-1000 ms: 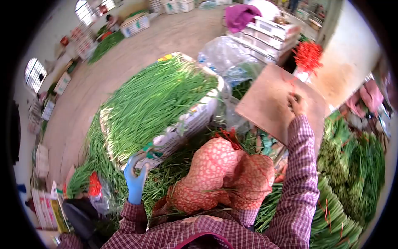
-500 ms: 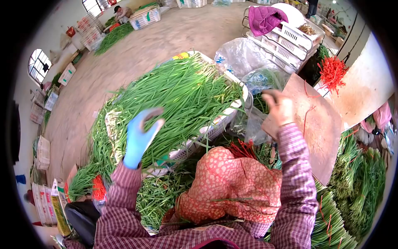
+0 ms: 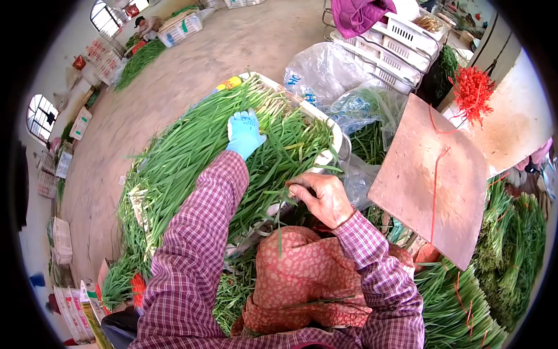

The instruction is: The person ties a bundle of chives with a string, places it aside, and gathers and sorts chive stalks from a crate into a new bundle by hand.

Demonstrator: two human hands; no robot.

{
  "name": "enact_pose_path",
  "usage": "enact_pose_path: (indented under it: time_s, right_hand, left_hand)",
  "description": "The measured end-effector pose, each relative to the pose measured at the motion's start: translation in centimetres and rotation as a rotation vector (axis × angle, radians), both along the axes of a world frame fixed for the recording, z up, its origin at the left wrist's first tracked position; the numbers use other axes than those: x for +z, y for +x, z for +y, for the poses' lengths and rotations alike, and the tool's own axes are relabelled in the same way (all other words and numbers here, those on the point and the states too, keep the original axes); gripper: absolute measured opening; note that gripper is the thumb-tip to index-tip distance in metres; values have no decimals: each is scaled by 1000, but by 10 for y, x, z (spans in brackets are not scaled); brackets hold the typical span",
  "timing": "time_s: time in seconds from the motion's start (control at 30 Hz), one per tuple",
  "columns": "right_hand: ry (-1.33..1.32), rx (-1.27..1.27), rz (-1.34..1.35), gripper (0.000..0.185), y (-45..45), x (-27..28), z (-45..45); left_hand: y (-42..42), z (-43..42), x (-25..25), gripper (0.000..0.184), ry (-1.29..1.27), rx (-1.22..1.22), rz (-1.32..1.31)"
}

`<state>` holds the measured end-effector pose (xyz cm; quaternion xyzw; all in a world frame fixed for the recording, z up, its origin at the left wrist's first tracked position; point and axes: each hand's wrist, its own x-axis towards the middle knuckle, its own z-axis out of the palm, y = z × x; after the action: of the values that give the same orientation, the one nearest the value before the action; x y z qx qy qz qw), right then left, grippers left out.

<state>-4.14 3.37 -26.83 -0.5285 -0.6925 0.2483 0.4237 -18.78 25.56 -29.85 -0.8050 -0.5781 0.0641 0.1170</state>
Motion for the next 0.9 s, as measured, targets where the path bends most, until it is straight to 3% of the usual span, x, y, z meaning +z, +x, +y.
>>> enact_pose_path:
  time_s: [0.2,0.27,0.37,0.57,0.67,0.77,0.9]
  right_hand:
    - [-45,-9,27,18,8,-6,23]
    - [-105,-9,101,20,10,-14,35]
    - [-174,-48,164,28,16,-16,53]
    - [-196,-96,497,74,27,-25,108]
    - [-292,-100,596,96,14,-24,134]
    - [-314,-126,451,112,8,-53,173]
    - [-330,-6,466,127,-19,-33,184]
  left_hand:
    - [4,15,-3,85,11,130,-89]
    - [3,23,2,78,-105,138,-37]
    - [-7,28,5,71,-167,134,-162]
    - [-61,32,8,77,-96,4,-657]
    - [-73,26,13,76,-82,2,-747]
    - [-79,28,5,76,-91,-20,-852]
    - [-77,16,11,71,-23,-64,-896]
